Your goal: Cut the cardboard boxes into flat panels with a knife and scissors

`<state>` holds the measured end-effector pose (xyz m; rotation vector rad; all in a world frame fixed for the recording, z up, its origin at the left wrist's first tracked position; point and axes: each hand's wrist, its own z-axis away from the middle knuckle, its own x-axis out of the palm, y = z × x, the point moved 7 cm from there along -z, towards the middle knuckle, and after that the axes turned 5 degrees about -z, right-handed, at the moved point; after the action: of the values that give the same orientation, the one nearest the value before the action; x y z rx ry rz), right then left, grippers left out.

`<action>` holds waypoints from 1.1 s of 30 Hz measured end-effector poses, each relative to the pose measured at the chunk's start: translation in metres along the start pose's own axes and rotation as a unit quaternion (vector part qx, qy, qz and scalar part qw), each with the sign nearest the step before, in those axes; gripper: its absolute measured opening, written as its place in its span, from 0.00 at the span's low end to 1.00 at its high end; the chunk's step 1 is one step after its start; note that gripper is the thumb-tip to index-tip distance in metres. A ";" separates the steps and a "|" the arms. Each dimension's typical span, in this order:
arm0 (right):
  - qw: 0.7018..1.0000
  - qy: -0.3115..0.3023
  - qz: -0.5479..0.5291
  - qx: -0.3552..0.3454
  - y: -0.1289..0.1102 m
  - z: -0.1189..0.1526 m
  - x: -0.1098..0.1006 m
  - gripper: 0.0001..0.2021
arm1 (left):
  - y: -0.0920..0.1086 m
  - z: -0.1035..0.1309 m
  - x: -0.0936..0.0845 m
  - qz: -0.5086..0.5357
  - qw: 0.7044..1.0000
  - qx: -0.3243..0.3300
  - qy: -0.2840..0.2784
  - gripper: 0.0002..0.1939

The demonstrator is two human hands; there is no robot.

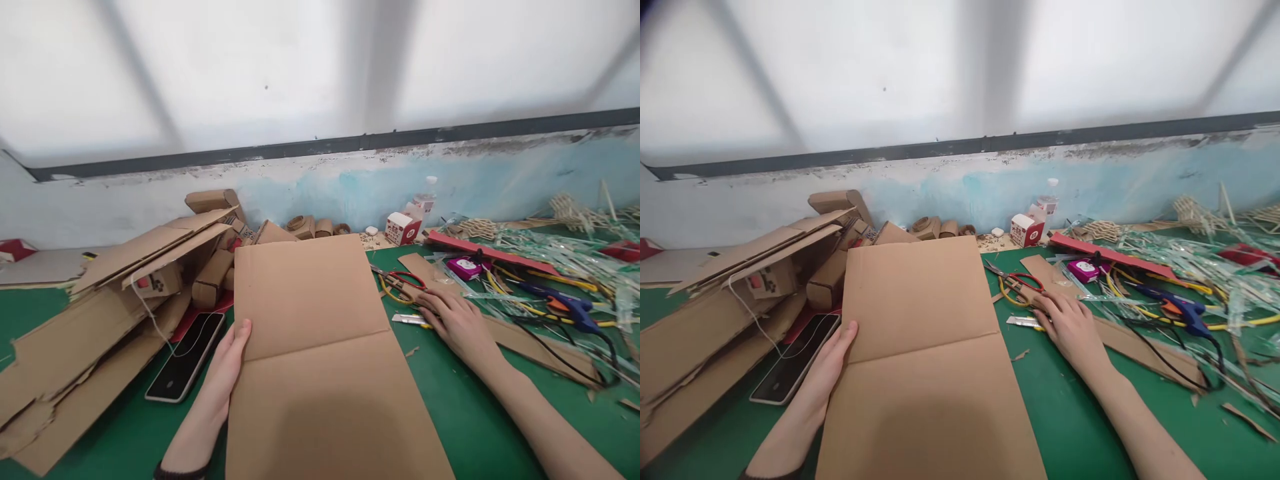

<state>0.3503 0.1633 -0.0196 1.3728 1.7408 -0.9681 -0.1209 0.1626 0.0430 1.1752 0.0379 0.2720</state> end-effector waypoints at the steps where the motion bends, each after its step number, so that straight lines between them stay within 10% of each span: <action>1: 1.000 -0.001 0.003 0.003 0.004 -0.004 0.002 0.23 | -0.002 -0.003 0.000 -0.007 1.000 0.002 -0.002 0.20; 8: 1.000 0.006 0.004 0.029 0.024 -0.026 0.006 0.23 | -0.006 -0.014 0.018 -0.043 0.999 0.013 -0.025 0.18; 21: 0.995 0.016 -0.078 -0.054 0.017 0.017 -0.018 0.15 | 0.028 -0.036 0.056 -0.031 0.991 0.103 -0.075 0.19; 28: 0.934 0.168 -0.178 0.259 0.041 0.024 -0.059 0.26 | -0.009 -0.036 0.077 -0.039 0.986 0.089 -0.135 0.26; 33: 0.902 0.135 -0.291 0.287 0.025 0.018 -0.057 0.29 | -0.030 -0.051 0.095 -0.131 0.971 0.162 -0.116 0.22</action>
<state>0.3872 0.1257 0.0182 1.3967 2.2546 -1.8062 -0.0322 0.2203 0.0067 1.5042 0.0340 -0.1113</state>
